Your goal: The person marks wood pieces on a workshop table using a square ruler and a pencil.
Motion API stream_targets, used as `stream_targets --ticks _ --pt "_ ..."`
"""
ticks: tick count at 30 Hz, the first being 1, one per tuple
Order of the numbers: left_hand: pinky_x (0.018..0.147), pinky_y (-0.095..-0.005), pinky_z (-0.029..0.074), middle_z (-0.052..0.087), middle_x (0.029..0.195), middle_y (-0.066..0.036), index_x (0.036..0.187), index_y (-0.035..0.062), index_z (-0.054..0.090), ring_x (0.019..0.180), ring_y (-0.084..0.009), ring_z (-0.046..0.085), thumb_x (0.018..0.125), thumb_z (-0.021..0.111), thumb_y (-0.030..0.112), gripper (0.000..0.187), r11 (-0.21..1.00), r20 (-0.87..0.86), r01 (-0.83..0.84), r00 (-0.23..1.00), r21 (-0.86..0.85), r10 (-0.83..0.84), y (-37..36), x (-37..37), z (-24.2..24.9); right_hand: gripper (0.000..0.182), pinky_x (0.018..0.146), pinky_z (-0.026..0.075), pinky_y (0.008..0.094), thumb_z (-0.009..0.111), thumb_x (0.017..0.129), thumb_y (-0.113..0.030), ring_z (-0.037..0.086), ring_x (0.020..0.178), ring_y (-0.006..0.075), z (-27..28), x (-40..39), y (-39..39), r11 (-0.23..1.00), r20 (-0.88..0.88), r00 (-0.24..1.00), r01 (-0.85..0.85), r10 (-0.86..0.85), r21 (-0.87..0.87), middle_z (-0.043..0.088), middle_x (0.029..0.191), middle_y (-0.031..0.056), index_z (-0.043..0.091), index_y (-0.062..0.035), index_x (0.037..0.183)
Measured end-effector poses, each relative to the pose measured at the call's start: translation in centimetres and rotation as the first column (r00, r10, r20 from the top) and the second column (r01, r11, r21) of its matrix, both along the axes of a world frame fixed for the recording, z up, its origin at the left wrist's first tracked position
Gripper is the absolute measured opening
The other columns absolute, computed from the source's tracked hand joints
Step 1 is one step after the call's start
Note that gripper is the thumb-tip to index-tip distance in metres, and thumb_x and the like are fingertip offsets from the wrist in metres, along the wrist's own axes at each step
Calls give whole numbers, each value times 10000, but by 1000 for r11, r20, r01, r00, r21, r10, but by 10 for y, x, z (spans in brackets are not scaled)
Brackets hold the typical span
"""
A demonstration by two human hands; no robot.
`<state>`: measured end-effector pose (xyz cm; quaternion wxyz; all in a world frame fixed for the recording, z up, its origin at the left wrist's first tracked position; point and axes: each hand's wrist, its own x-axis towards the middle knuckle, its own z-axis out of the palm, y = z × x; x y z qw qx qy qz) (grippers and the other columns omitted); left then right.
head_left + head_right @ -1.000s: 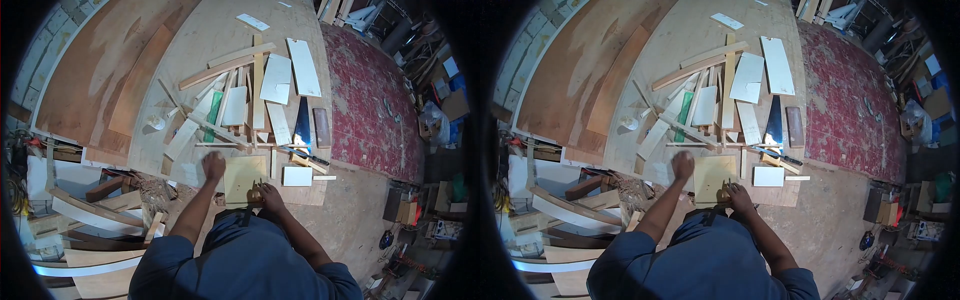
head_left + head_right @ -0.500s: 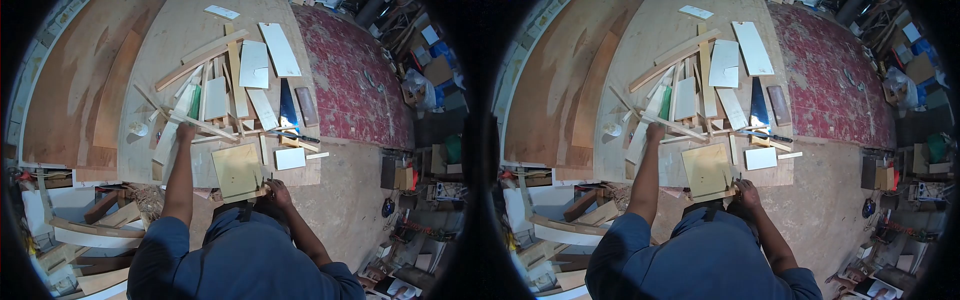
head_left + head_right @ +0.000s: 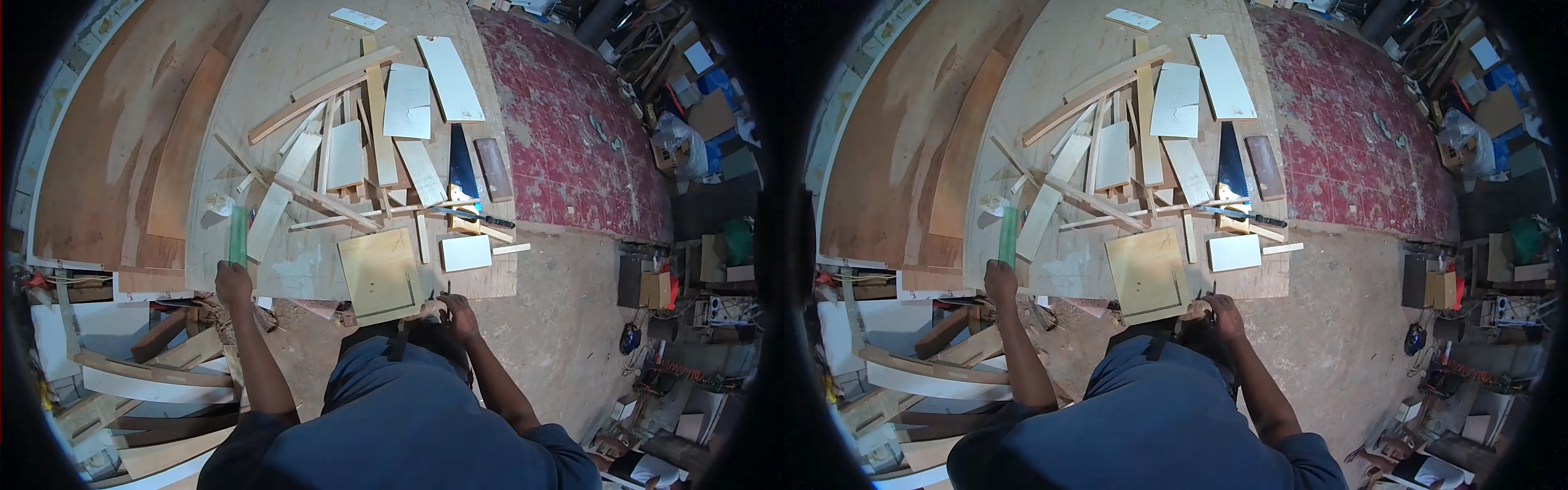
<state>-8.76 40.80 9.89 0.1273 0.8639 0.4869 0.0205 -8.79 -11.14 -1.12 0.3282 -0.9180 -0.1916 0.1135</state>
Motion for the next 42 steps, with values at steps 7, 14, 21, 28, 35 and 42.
stream_targets --ticks 7,14,21,28,35,42 --pt "684 -310 495 586 899 -73 1050 31 541 746 -140 577 980 517 123 118 502 526 431 849 -750 56 -130 -22 -83 526 971 476 441 694 762 -35 557 1139 368 -10 13 23 997 38 997 -64 62 36 618 1206 164 551 -75 1267" --pt "586 -357 558 672 811 -131 979 -17 563 673 -219 686 886 648 107 176 337 411 497 863 -800 -295 -268 -22 -159 565 926 503 429 709 756 -51 591 1059 363 -39 31 43 991 -5 998 -56 57 122 625 1165 168 524 -67 1289" --pt "705 -473 549 685 803 -185 909 21 653 794 -360 690 783 737 447 452 532 -32 765 561 -363 -827 -268 11 -131 523 889 504 443 686 735 -41 599 1015 357 -52 36 50 976 177 964 -212 201 47 642 1087 171 562 -71 1243" --pt "1076 -558 323 400 1421 -273 1386 10 414 1333 -425 382 793 712 471 808 495 125 869 491 3 -862 -252 42 -142 468 909 488 453 667 737 -68 584 1040 364 -51 33 51 980 177 965 -198 195 -1 642 1088 167 578 -71 1196" --pt "1166 -627 53 104 1600 -241 1516 40 239 1490 -421 49 876 594 545 889 356 34 935 356 -8 -934 -259 33 -168 466 939 472 457 693 738 -72 572 1064 358 -46 32 41 973 138 968 -221 210 64 635 1078 159 579 -78 1190" --pt "1187 -584 68 164 1589 -222 1445 29 341 1493 -381 90 819 673 517 860 319 114 942 329 -102 -937 -242 52 -156 427 926 476 445 670 756 -59 580 1041 351 -46 37 42 969 132 967 -229 217 92 640 1059 152 583 -75 1174"
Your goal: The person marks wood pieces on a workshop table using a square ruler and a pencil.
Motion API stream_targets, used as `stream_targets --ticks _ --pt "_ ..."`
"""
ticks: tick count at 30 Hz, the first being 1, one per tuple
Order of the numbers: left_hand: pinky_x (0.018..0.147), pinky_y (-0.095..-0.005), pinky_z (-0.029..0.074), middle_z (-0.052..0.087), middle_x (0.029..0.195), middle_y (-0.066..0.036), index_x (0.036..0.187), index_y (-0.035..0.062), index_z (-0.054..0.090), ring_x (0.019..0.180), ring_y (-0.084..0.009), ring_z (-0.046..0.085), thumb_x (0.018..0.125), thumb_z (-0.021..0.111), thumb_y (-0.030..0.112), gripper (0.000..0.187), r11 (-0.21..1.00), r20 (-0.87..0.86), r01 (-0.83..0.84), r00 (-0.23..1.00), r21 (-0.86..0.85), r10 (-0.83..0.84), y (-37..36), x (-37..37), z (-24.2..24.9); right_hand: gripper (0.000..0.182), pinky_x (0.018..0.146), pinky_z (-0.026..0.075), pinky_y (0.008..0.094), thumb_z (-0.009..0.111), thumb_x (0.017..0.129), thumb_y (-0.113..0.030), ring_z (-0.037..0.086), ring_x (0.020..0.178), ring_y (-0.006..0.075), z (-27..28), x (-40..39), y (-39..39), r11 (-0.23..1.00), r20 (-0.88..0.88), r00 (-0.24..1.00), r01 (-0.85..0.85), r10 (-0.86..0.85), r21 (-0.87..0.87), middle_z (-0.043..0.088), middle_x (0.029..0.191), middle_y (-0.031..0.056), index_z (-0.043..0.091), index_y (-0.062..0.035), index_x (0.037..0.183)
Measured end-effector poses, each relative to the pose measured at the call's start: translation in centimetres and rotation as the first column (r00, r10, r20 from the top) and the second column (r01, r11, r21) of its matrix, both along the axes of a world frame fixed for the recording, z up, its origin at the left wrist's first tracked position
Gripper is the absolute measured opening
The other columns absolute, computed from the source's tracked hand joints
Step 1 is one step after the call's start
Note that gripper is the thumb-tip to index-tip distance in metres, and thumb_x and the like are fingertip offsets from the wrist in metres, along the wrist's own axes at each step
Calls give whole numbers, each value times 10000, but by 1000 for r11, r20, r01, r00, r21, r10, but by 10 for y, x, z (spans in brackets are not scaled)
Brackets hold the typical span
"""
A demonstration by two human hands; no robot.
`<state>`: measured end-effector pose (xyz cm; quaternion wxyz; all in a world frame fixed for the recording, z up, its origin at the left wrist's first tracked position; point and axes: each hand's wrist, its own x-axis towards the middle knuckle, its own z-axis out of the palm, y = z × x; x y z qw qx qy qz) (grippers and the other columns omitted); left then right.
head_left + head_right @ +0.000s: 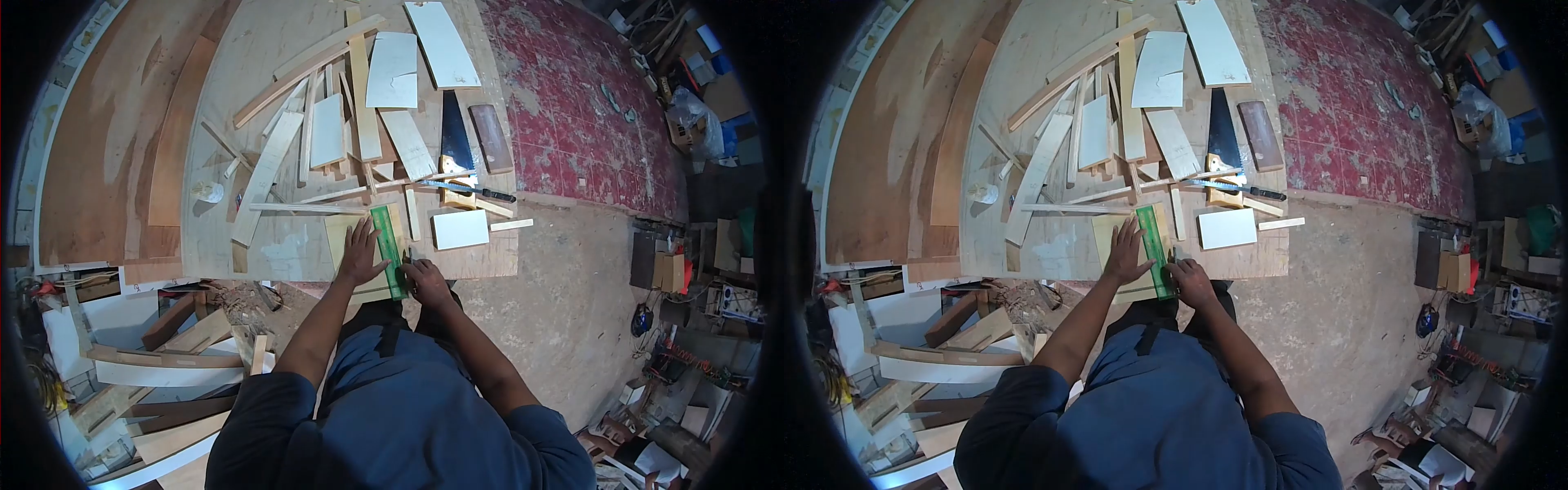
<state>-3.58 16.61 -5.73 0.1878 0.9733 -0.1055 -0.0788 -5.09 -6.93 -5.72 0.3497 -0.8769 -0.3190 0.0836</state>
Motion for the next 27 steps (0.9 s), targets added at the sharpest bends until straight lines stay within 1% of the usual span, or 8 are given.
stream_targets --ticks 6,8,11,14,15,17,19,27 --pt "1163 -539 177 232 1565 -192 1414 32 369 1456 -345 196 803 692 497 833 1000 51 17 999 2 -17 6 20 6 422 921 480 444 664 756 -50 573 1057 345 -2 5 3 1000 15 1000 -2 2 -2 639 1079 146 588 -85 1170" --pt "1121 -519 241 269 1555 -158 1410 27 381 1402 -330 276 828 671 489 798 999 145 -15 989 33 10 3 28 -1 423 928 481 445 667 752 -53 572 1062 351 -2 4 3 1000 30 1000 5 -5 -11 636 1085 150 592 -86 1167" --pt "1082 -509 288 339 1506 -132 1421 45 391 1326 -316 351 852 648 474 758 995 182 -62 982 74 47 1 42 -13 455 956 473 439 665 723 -24 577 1051 366 0 3 4 999 4 1000 15 -15 -28 634 1084 158 581 -81 1167" --pt "1071 -507 296 393 1432 -137 1456 49 356 1269 -340 381 873 657 380 735 998 104 -55 993 13 54 3 55 -6 469 961 470 445 675 745 -58 563 1097 369 -2 1 7 999 39 999 34 -33 -40 631 1097 152 581 -103 1202" --pt "1065 -494 308 430 1355 -133 1454 71 381 1250 -340 391 866 665 366 717 998 135 -58 989 6 56 4 58 -8 469 961 470 445 675 745 -58 563 1097 369 -3 1 8 999 32 999 36 -34 -41 631 1097 152 581 -103 1202" --pt "1045 -497 326 445 1333 -130 1438 92 411 1229 -331 409 864 658 390 693 999 142 -52 988 -2 52 7 62 -12 471 974 445 475 682 775 -152 528 1190 377 -4 -1 12 995 30 1000 -7 10 -99 633 1188 128 581 -144 1236" --pt "1024 -499 345 460 1312 -127 1422 112 441 1209 -322 427 862 650 415 670 999 153 -45 987 -9 46 9 63 -15 472 985 428 480 679 786 -168 514 1213 375 -7 -3 15 991 22 1000 -9 12 -136 628 1219 115 579 -159 1247" --pt "1006 -509 353 503 1243 -102 1266 193 605 1179 -334 429 843 691 403 480 959 201 -242 942 -151 269 -4 69 -32 483 1009 392 479 653 832 -225 436 1309 371 -13 3 17 971 -72 995 -88 73 -224 578 1343 89 555 -202 1304"
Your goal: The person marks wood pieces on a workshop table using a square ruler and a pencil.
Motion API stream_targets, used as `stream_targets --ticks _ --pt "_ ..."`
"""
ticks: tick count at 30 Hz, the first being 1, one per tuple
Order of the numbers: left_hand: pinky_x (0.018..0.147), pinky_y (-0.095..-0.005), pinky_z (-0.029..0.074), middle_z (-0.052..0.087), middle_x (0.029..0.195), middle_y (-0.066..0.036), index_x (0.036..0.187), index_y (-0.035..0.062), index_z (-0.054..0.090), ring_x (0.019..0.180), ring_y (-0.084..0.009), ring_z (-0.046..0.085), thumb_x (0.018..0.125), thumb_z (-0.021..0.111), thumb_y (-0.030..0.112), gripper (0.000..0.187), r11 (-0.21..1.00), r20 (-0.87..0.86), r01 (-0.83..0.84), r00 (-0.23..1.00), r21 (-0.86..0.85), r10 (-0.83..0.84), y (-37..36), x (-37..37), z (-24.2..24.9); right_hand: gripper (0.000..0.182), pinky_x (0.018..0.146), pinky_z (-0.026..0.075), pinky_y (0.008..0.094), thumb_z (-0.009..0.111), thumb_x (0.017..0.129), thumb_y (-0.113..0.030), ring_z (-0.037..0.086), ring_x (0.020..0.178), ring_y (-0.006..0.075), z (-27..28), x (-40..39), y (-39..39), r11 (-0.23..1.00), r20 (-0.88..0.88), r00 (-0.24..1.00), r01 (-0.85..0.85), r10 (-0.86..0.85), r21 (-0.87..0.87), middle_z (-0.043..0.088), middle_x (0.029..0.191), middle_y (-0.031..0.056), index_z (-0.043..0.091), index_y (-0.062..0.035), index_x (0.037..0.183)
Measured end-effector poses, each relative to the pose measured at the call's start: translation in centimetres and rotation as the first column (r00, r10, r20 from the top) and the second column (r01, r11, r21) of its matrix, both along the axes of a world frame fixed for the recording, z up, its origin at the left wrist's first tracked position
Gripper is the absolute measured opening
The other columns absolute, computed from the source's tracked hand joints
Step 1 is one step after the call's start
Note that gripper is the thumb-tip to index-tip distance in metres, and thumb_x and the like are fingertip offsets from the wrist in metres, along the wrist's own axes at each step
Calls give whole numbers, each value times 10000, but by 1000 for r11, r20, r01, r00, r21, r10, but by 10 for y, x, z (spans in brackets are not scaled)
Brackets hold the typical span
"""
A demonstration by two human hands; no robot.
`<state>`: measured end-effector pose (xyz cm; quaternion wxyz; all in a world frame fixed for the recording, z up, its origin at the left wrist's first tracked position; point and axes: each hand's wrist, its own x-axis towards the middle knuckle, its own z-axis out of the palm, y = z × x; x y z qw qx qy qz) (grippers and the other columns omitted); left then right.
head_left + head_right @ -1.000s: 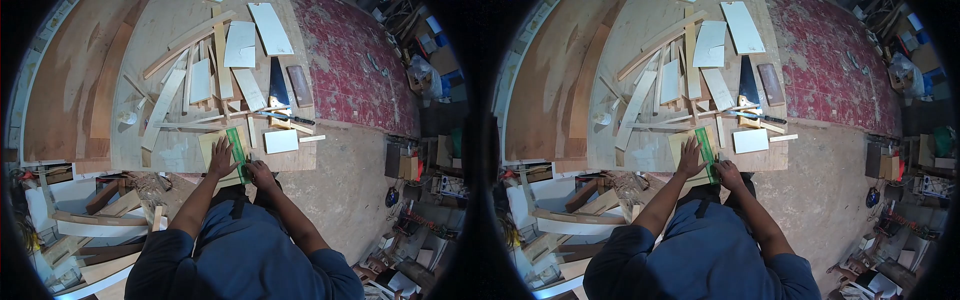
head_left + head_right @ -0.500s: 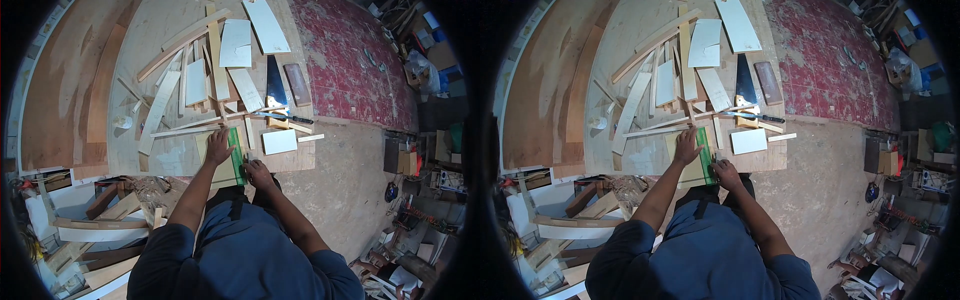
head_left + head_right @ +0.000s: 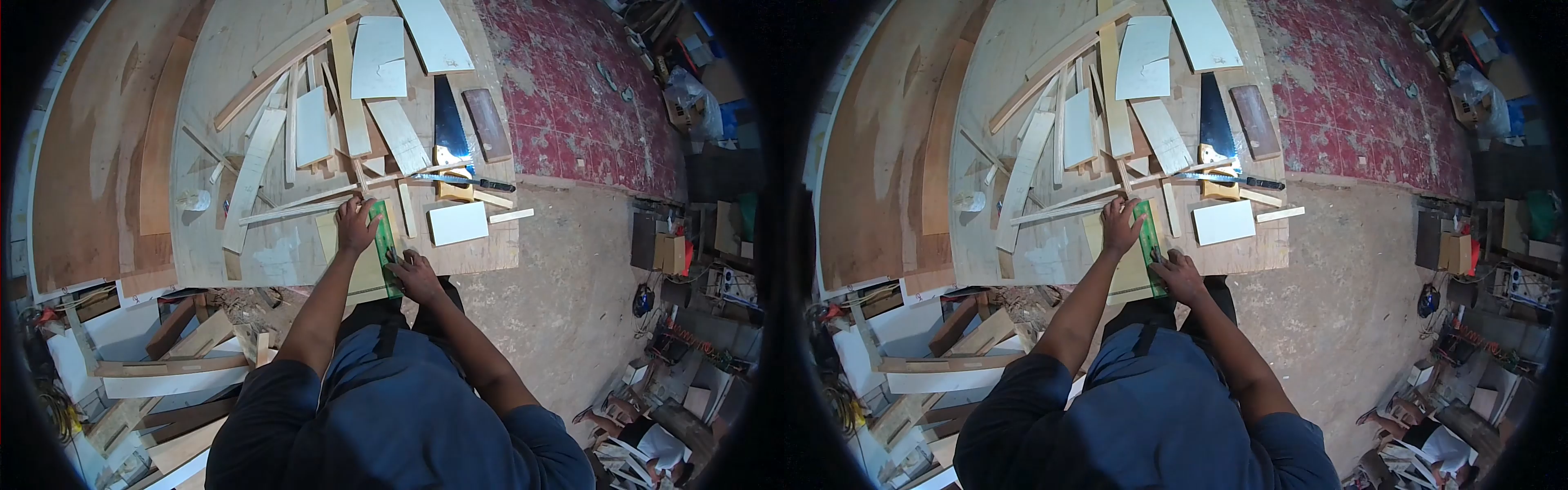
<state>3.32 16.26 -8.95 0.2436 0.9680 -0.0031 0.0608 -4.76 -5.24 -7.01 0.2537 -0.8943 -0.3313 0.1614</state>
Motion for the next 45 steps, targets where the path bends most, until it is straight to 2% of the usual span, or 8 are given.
stream_targets --ticks 3,8,15,17,23,26,36,45 --pt "1005 -507 353 515 1182 -116 1243 172 615 1163 -337 439 840 707 348 449 1000 22 1 1000 -17 -1 0 0 -1 565 1028 381 486 693 802 -263 421 1323 379 4 0 -1 1000 7 1000 1 -1 1 559 1362 109 525 -192 1337" --pt "1000 -489 364 524 1162 -112 1235 168 620 1154 -335 441 829 719 297 438 998 48 18 999 -58 -15 3 0 -2 836 1078 349 504 814 669 -343 381 1356 396 33 -1 -11 998 -66 996 -63 64 18 519 1389 157 450 -168 1402" --pt "994 -483 369 521 1165 -104 1233 171 617 1132 -330 452 828 710 267 427 999 70 31 997 -36 -28 5 2 -3 860 1105 319 501 828 658 -347 350 1382 385 11 -7 -8 996 -9 996 -84 84 -30 508 1403 150 443 -177 1408" --pt "996 -494 357 524 1190 -107 1229 168 617 1140 -336 451 837 694 285 416 998 51 28 998 -56 -25 5 1 -3 876 1078 338 517 834 644 -391 330 1376 405 10 -7 -8 995 -7 995 -96 96 -32 485 1439 100 442 -184 1399" --pt "969 -502 344 530 1194 -94 1221 140 608 1131 -317 464 838 687 314 428 999 64 30 998 -39 -28 0 -1 -5 861 1067 346 523 833 636 -385 332 1376 398 13 -6 -9 994 -8 995 -101 100 -39 465 1462 83 456 -184 1384" --pt "959 -500 343 528 1175 -85 1225 134 599 1118 -307 471 835 695 338 451 999 47 32 998 -14 -32 -2 -2 -1 860 1109 304 518 825 666 -384 330 1391 383 15 -5 -9 992 -24 993 -113 112 -55 518 1399 130 434 -192 1408" --pt "973 -484 334 531 1170 -85 1255 128 589 1097 -299 483 840 697 327 473 999 76 34 996 34 -37 -5 -3 1 862 1090 325 516 826 652 -395 326 1394 384 13 -7 -6 994 -31 996 -91 90 -59 523 1396 129 446 -202 1401" --pt "965 -491 339 521 1150 -70 1248 136 587 1088 -285 479 858 677 348 452 992 100 13 995 125 -26 -6 -4 -4 873 1097 318 513 833 639 -377 317 1404 370 13 -8 -6 993 -28 996 -86 84 -75 461 1458 109 446 -195 1401"
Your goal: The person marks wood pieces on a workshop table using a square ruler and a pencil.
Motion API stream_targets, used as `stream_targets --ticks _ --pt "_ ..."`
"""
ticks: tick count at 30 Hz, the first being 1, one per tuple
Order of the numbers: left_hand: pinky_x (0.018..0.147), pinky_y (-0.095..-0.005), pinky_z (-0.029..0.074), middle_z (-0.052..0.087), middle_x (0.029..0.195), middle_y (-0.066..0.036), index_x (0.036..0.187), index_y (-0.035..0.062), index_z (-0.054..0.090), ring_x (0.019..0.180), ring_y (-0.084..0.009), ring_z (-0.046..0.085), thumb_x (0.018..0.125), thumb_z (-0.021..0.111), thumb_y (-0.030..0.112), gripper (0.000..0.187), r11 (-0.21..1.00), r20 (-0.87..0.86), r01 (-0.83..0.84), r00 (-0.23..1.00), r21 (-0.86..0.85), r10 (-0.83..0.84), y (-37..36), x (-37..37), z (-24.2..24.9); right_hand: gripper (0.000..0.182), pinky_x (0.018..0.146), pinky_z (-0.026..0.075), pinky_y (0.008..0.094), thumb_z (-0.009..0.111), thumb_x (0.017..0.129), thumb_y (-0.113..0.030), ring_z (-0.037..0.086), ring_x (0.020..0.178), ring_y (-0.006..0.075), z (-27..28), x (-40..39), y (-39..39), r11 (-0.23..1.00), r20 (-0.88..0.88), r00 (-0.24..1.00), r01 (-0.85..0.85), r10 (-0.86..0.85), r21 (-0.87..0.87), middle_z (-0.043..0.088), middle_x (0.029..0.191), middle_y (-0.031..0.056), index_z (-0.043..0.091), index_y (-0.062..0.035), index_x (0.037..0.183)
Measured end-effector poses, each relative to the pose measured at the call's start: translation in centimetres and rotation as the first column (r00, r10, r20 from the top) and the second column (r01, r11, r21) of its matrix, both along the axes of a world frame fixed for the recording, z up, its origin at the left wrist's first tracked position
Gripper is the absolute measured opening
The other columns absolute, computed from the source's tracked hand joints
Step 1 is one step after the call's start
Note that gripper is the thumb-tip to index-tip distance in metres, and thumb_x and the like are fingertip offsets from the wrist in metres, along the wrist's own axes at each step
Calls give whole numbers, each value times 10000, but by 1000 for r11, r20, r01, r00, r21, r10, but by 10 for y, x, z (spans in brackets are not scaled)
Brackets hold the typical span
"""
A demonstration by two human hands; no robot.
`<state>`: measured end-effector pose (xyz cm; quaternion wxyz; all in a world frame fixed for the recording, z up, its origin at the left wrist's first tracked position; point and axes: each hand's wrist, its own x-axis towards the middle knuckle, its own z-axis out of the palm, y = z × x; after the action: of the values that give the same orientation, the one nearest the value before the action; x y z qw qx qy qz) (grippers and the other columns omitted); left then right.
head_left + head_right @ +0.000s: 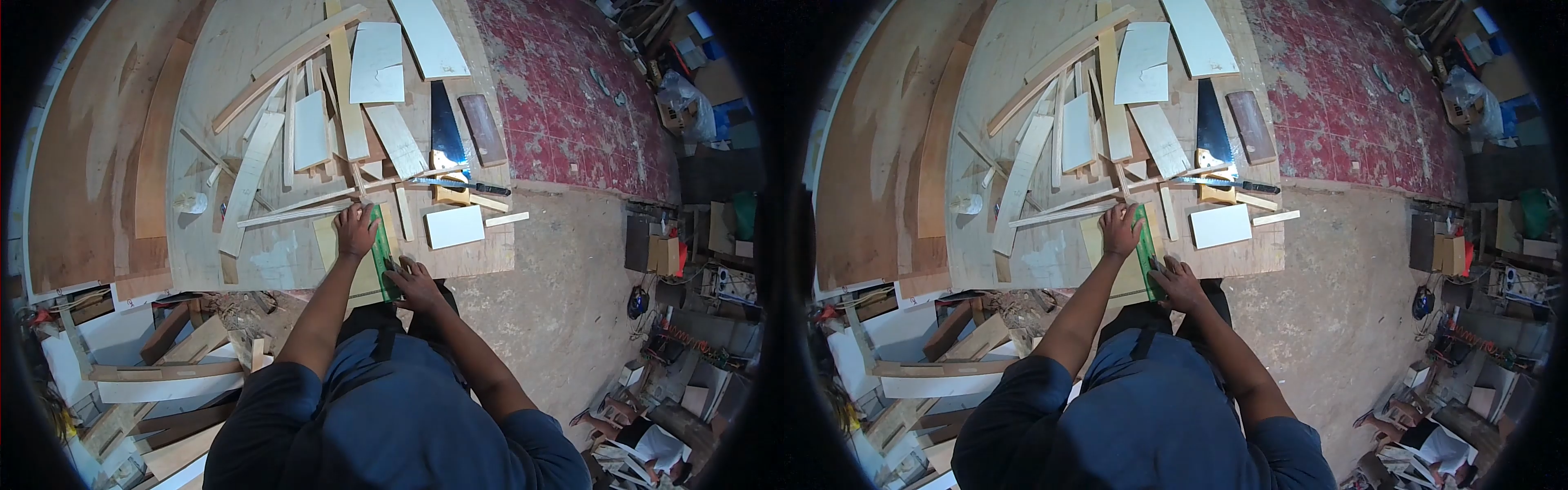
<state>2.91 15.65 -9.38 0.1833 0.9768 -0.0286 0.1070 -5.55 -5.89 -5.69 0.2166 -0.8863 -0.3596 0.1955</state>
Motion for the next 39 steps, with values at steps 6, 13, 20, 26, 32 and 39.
stream_targets --ticks 6,13,20,26,32,39 --pt "972 -491 330 525 1180 -79 1246 143 579 1110 -294 479 854 678 336 448 1000 -35 -17 999 -25 16 -1 1 0 871 1100 323 503 836 639 -370 325 1399 370 4 3 -1 1000 4 1000 -12 12 15 436 1480 96 448 -193 1399" --pt "993 -499 308 521 1201 -77 1252 125 566 1124 -296 468 867 656 323 442 999 -76 -12 997 -44 9 -1 1 4 886 1098 325 511 840 618 -351 349 1380 386 4 4 0 1000 -2 1000 -5 5 23 455 1461 123 450 -204 1400" --pt "994 -496 307 524 1191 -72 1247 135 563 1119 -286 471 862 660 331 442 998 -80 -16 997 -53 12 -2 2 6 872 1100 319 508 831 624 -365 337 1389 377 5 5 0 1000 -11 1000 -2 2 26 459 1463 112 460 -204 1397" --pt "999 -505 306 520 1190 -79 1244 123 578 1135 -301 463 870 651 332 435 998 -95 -15 995 -58 9 -1 2 7 867 1100 320 506 827 630 -375 332 1393 374 5 4 1 1000 -9 1000 -3 3 4 456 1465 110 460 -204 1397" --pt "969 -493 325 522 1162 -72 1212 139 609 1103 -280 475 847 681 336 421 1000 -5 -13 1000 -17 13 -2 1 1 884 1090 333 522 835 622 -367 335 1386 389 10 6 0 1000 -41 999 12 -11 26 509 1403 141 452 -194 1400" --pt "988 -494 314 497 1179 -87 1247 139 579 1137 -290 457 859 671 348 451 999 -36 -27 999 -25 26 -1 1 2 231 877 491 424 624 912 -191 646 955 354 27 38 1 819 -153 910 414 -386 397 696 985 158 661 -43 1086"
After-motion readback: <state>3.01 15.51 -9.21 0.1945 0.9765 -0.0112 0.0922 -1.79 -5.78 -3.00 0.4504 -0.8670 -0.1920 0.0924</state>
